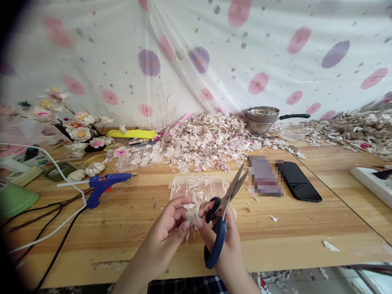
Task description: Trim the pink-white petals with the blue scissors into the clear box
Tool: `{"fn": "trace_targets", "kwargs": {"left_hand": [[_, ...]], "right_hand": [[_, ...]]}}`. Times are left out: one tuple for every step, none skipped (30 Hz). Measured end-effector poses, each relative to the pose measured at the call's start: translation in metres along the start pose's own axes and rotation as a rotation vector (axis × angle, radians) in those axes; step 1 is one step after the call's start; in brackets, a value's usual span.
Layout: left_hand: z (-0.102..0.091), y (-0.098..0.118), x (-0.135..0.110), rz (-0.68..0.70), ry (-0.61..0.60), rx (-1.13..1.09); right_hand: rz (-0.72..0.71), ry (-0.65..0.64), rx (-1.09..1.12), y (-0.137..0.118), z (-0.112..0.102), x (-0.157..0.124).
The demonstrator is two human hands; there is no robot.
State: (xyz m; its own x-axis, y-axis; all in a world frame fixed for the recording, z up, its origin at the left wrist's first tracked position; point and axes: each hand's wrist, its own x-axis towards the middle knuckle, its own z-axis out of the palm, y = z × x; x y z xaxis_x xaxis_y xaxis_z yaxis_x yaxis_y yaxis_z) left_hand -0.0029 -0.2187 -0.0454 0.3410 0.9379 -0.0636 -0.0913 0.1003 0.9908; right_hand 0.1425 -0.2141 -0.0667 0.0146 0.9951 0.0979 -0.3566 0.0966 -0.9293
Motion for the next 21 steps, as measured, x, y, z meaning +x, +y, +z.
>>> {"fn": "trace_targets", "kwargs": {"left_hand": [[0.000,0.000,0.000,0.000,-0.003,0.008],[0.000,0.000,0.000,0.001,-0.004,0.011],[0.000,0.000,-0.001,0.003,-0.002,0.010],[0.000,-0.001,-0.001,0.007,0.004,0.005],[0.001,-0.001,-0.001,0.012,0.015,-0.001],[0.001,-0.001,-0.001,0.017,0.034,-0.006],[0.002,-0.001,-0.002,0.024,0.060,-0.010],[0.003,-0.001,-0.002,0.035,0.091,-0.012],[0.004,0.000,-0.002,0.051,0.130,-0.013],[0.004,0.000,-0.002,0.074,0.178,-0.014],[0.005,0.001,-0.002,0.101,0.233,-0.014],[0.006,0.002,-0.002,0.134,0.292,-0.012],[0.007,0.003,-0.002,0.172,0.348,-0.008],[0.008,0.004,-0.002,0.214,0.399,-0.004],[0.009,0.006,-0.002,0.257,0.441,-0.001],[0.010,0.007,-0.002,0.301,0.472,0.001],[0.011,0.007,-0.002,0.343,0.496,0.004],[0.012,0.008,-0.001,0.379,0.513,0.007],[0.013,0.008,-0.001,0.406,0.520,0.010],[0.014,0.008,-0.001,0.425,0.517,0.014],[0.015,0.007,0.000,0.440,0.510,0.018]], "right_hand": [[0.009,0.011,-0.007,0.000,0.002,0.000],[0.019,0.019,-0.013,0.001,0.003,0.001],[0.030,0.026,-0.016,0.002,0.003,0.002],[0.040,0.035,-0.018,0.003,0.002,0.003],[0.048,0.035,-0.022,0.004,0.001,0.004],[0.045,0.027,-0.028,0.005,0.000,0.005],[0.024,0.024,-0.032,0.007,-0.002,0.006],[-0.015,0.024,-0.025,0.008,-0.003,0.006],[-0.058,0.016,-0.008,0.008,-0.005,0.006],[-0.099,-0.001,0.022,0.009,-0.006,0.005],[-0.116,-0.037,0.057,0.010,-0.006,0.003],[-0.106,-0.086,0.084,0.010,-0.007,0.000],[-0.067,-0.163,0.095,0.010,-0.008,-0.004],[-0.009,-0.245,0.092,0.010,-0.008,-0.010],[0.070,-0.323,0.070,0.010,-0.009,-0.015],[0.141,-0.395,0.044,0.009,-0.010,-0.021],[0.220,-0.422,0.020,0.007,-0.012,-0.027],[0.295,-0.453,-0.010,0.005,-0.013,-0.032],[0.344,-0.481,-0.043,0.002,-0.014,-0.037],[0.391,-0.494,-0.076,-0.002,-0.014,-0.040],[0.425,-0.505,-0.103,-0.005,-0.015,-0.042]]}}
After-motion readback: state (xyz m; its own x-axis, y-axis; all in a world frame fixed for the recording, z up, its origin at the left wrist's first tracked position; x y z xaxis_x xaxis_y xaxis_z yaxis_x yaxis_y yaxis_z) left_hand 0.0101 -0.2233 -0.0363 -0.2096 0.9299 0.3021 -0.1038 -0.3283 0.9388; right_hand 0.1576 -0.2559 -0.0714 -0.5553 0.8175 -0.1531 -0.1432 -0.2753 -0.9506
